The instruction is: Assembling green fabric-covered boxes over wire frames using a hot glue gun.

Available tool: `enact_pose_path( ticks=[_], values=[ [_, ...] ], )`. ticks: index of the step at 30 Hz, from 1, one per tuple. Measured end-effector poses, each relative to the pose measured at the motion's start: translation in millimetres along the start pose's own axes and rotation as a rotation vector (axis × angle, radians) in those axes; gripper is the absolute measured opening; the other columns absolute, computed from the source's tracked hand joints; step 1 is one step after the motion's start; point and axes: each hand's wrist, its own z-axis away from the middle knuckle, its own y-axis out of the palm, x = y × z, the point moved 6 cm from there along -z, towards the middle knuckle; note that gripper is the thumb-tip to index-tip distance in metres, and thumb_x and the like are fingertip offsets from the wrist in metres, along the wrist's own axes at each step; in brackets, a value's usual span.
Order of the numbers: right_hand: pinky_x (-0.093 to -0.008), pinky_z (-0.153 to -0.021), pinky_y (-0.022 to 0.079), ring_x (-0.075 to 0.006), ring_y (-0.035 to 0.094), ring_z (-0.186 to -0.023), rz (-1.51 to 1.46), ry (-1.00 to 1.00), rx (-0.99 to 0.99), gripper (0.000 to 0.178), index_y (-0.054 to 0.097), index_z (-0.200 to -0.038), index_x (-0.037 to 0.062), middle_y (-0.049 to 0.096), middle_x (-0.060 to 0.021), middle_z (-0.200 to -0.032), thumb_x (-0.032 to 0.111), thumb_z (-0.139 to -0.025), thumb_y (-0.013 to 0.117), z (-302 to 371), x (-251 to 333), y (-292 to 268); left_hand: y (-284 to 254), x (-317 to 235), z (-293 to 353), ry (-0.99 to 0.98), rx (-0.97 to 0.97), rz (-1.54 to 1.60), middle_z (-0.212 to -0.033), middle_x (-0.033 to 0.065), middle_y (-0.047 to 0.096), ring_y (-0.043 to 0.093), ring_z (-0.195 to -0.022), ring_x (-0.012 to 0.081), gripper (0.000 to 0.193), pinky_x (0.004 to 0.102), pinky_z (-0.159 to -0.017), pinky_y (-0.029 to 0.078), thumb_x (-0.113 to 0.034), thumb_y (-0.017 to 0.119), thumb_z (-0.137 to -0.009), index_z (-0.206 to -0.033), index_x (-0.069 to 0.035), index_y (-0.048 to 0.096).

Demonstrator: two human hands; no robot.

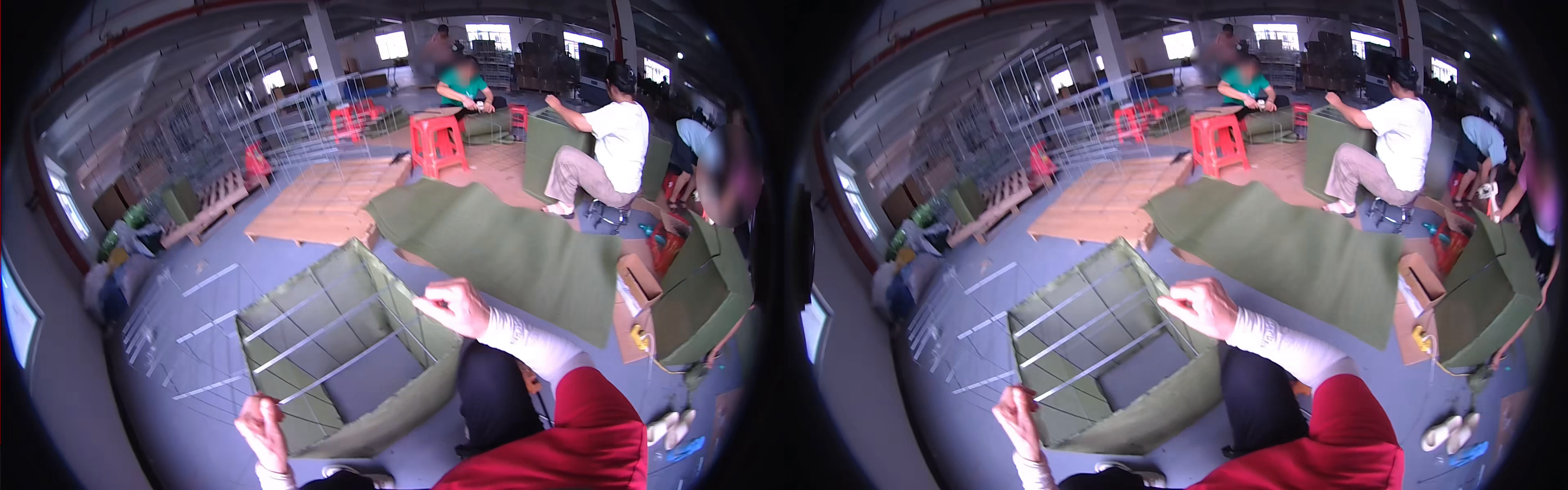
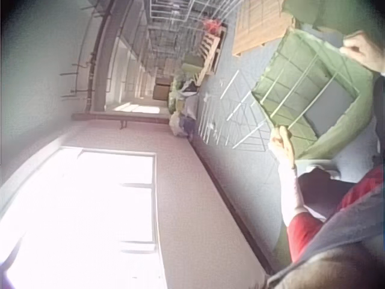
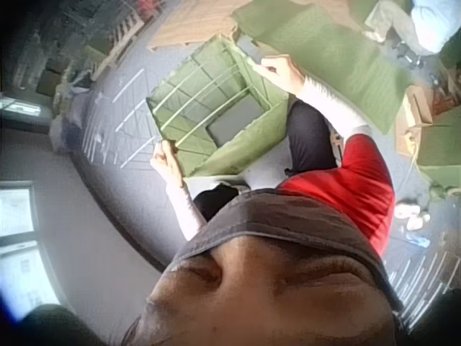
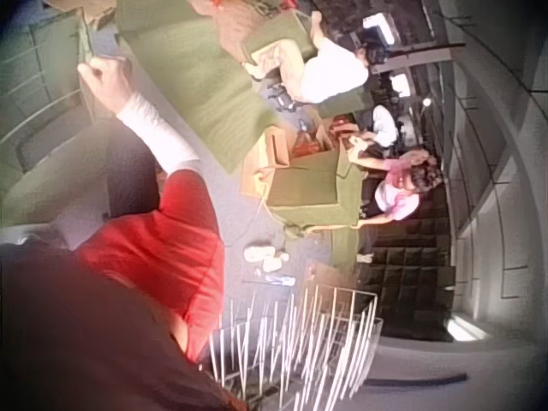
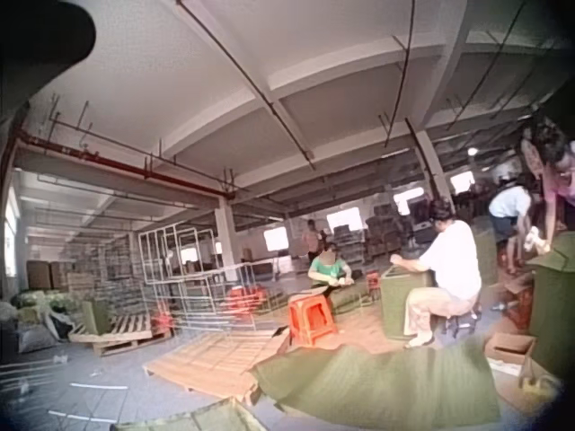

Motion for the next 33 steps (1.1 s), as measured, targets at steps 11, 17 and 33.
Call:
enact_pose_path(
  ticks=[11, 17, 33],
  values=[
    [-0.0308, -0.054, 0.044, -0.0212, 0.057, -0.058, -0.272, -0.283, -0.028, 0.013, 0.055, -0.073, 0.0014, 0.057, -0.0064, -0.066, 0.011, -0.079, 0.063, -6, 59, 33, -5, -90, 19, 0.373, -0.06, -0.142, -0.102, 0.0163, 0.059, 0.056, -0.095, 0.0272, 0.023, 0.0341, -0.084, 0.042, -0.011, 0.049, -0.088, -0.104, 0.002, 0.058],
    [-0.0296, -0.049, 0.042, -0.0192, 0.054, -0.052, -0.243, -0.217, 0.02, 0.018, 0.053, -0.066, 0.002, 0.056, -0.0058, -0.062, 0.01, -0.076, 0.066, 6, 50, 37, -17, -195, -9, 0.666, -0.027, -0.143, -0.105, 0.017, 0.058, 0.055, -0.098, 0.0292, 0.038, 0.0365, -0.086, 0.042, -0.015, 0.064, -0.076, -0.109, 0.003, 0.057],
    [-0.0274, -0.049, 0.043, -0.0144, 0.054, -0.052, -0.313, -0.12, 0.077, 0.02, 0.055, -0.064, 0.0004, 0.057, -0.0066, -0.061, 0.01, -0.078, 0.066, 33, 51, 19, -8, -337, -18, 1.054, 0.111, 0.06, -0.101, 0.0191, 0.061, 0.057, -0.094, 0.0279, 0.06, 0.0366, -0.085, 0.041, -0.038, 0.066, -0.064, -0.103, 0.006, 0.06]
  ],
)
